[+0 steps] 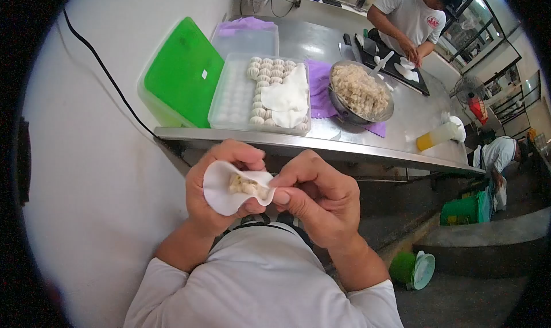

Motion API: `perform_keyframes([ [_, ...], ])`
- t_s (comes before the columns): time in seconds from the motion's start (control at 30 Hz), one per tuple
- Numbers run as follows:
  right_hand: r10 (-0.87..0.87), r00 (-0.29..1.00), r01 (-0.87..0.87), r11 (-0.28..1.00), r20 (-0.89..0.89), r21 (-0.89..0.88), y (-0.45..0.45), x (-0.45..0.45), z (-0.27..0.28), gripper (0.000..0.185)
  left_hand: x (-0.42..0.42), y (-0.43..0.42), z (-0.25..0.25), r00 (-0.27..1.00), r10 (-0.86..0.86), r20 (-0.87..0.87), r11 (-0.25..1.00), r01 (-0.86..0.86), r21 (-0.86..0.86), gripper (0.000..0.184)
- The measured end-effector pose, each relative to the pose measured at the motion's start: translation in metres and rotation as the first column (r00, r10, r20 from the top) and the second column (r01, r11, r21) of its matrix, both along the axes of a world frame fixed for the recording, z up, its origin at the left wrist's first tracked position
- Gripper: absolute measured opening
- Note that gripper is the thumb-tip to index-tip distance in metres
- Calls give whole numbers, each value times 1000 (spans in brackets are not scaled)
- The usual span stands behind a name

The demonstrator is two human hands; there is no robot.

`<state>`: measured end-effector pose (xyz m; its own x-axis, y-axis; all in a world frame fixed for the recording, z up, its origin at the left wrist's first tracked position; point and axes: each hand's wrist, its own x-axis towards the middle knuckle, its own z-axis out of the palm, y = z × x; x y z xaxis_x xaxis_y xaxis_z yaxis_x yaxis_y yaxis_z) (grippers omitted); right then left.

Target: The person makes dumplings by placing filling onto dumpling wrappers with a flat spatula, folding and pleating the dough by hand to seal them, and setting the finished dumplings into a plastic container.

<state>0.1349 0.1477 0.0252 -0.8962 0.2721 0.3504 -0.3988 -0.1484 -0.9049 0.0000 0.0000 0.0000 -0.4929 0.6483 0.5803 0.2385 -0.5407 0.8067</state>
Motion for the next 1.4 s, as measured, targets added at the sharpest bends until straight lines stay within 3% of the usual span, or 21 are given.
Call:
perform_keyframes([
  [0.07,-57,998,60,986,-21,155,-1,-5,1,20,-5,-1,-2,996,-58,64,994,51,97,49],
  [0.1,-54,998,55,984,-11,171,6,11,16,20,12,12,6,996,-55,73,993,47,112,49],
  [0.17,-254,965,261,958,-69,116,-6,10,27,16,16,14,13,998,-63,28,997,61,47,49],
  [0.2,-249,966,256,960,-70,115,0,13,27,16,20,14,17,998,-58,26,997,57,47,49],
  [0.27,-225,970,241,845,-93,477,15,20,27,16,28,16,24,987,-29,158,999,34,-32,50],
  [0.37,-162,966,249,790,-201,561,24,16,24,18,24,20,15,995,-64,77,998,63,22,49],
  [0.5,-236,965,264,872,-117,412,18,20,28,21,31,21,16,995,-92,50,996,93,-14,51],
  [0.57,-186,964,267,710,-191,652,28,26,25,25,39,17,20,934,-61,353,992,95,-80,50],
  [0.67,-186,974,228,754,-132,616,24,27,25,26,33,22,7,971,-112,214,993,103,52,49],
  [0.77,-270,958,282,824,-97,491,12,25,27,26,32,18,12,977,-136,166,988,146,-50,48],
  [0.8,-270,958,281,824,-96,492,13,25,28,26,36,16,13,976,-137,168,988,147,-49,48],
  [0.87,-209,964,266,687,-167,676,16,26,30,25,43,14,15,884,-98,456,990,132,-43,46],
  [0.9,-212,963,266,686,-164,677,14,26,30,25,41,14,13,883,-101,459,990,135,-42,46],
  [0.97,-221,965,256,692,-140,675,10,26,29,25,36,13,7,943,-155,295,988,153,31,38],
  [1.1,-316,945,310,796,-80,520,-2,23,26,25,37,10,7,937,-166,306,984,179,-16,46],
  [1.2,-262,956,280,680,-132,678,1,21,24,26,38,6,7,905,-98,415,992,122,-33,43],
  [1.3,-219,954,298,601,-206,742,-3,17,23,24,30,6,0,954,-136,267,989,114,96,37],
  [1.37,-345,936,328,783,-70,528,-15,17,23,22,27,3,2,949,-193,249,981,189,39,38],
  [1.4,-345,936,328,783,-70,529,-15,16,23,22,25,2,2,949,-194,250,981,190,40,38],
])
